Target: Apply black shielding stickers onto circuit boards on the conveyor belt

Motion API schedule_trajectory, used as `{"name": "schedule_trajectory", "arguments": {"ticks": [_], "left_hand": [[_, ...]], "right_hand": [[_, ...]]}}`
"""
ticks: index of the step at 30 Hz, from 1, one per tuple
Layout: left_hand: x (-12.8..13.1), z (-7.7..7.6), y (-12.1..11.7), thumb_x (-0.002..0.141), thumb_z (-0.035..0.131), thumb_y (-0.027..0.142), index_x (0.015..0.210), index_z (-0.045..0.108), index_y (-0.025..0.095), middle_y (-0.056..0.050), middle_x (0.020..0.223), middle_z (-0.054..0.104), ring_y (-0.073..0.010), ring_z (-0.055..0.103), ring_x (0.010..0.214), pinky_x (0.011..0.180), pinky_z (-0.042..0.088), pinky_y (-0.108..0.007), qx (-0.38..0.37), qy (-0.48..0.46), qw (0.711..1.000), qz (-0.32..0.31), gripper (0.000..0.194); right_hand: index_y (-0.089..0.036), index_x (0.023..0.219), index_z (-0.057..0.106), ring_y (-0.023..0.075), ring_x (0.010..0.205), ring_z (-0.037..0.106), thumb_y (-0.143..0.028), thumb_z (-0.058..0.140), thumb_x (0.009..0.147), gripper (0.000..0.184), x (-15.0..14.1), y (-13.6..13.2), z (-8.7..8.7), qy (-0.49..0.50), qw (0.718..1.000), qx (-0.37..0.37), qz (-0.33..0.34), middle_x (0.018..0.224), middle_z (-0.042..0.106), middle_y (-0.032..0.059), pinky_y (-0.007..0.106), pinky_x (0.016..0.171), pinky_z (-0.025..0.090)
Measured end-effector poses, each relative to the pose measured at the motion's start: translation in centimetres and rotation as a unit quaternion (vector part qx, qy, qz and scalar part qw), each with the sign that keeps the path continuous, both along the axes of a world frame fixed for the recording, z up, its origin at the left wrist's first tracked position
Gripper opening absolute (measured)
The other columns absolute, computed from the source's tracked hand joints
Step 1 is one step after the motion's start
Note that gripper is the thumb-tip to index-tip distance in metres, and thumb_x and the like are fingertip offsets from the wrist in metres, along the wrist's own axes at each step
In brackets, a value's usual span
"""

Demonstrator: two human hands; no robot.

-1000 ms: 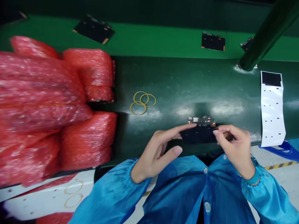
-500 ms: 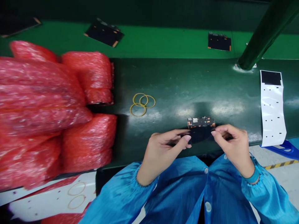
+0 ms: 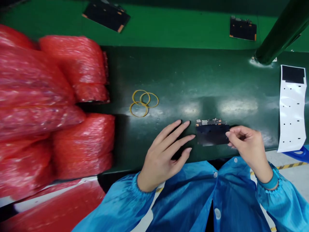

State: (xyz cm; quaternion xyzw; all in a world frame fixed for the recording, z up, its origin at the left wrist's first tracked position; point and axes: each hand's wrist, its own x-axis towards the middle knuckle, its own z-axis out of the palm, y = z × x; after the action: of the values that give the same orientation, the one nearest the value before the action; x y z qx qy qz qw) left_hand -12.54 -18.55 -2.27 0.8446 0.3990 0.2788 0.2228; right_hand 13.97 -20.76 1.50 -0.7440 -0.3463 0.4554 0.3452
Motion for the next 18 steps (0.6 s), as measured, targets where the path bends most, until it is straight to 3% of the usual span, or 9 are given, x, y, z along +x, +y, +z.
{"name": "schedule_trajectory", "arguments": {"ticks": [5, 18], "left_hand": [[0.14, -0.08, -0.1, 0.096, 0.064, 0.017, 0.117, 0.07, 0.016, -0.019, 0.155, 0.059, -0.0375, 0.045, 0.154, 0.12, 0.047, -0.059, -0.005, 0.011, 1.0, -0.013, 0.022], [0.21, 0.27, -0.03, 0.096, 0.062, 0.017, 0.113, 0.07, 0.017, -0.017, 0.156, 0.059, -0.0373, 0.046, 0.154, 0.12, 0.047, -0.058, -0.009, 0.016, 1.0, -0.01, 0.019]], "right_hand": [[-0.019, 0.075, 0.079, 0.0149, 0.044, 0.067, -0.041, 0.088, 0.075, 0.024, -0.44, -0.07, 0.21, -0.019, 1.0, 0.001, -0.004, 0.053, 0.07, 0.001, 0.021, 0.045, 0.059], [-0.019, 0.075, 0.08, 0.0122, 0.042, 0.062, -0.038, 0.085, 0.08, 0.02, -0.53, 0.05, 0.81, -0.068, 0.997, 0.018, 0.03, 0.053, 0.068, 0.0006, 0.02, 0.043, 0.053]]}}
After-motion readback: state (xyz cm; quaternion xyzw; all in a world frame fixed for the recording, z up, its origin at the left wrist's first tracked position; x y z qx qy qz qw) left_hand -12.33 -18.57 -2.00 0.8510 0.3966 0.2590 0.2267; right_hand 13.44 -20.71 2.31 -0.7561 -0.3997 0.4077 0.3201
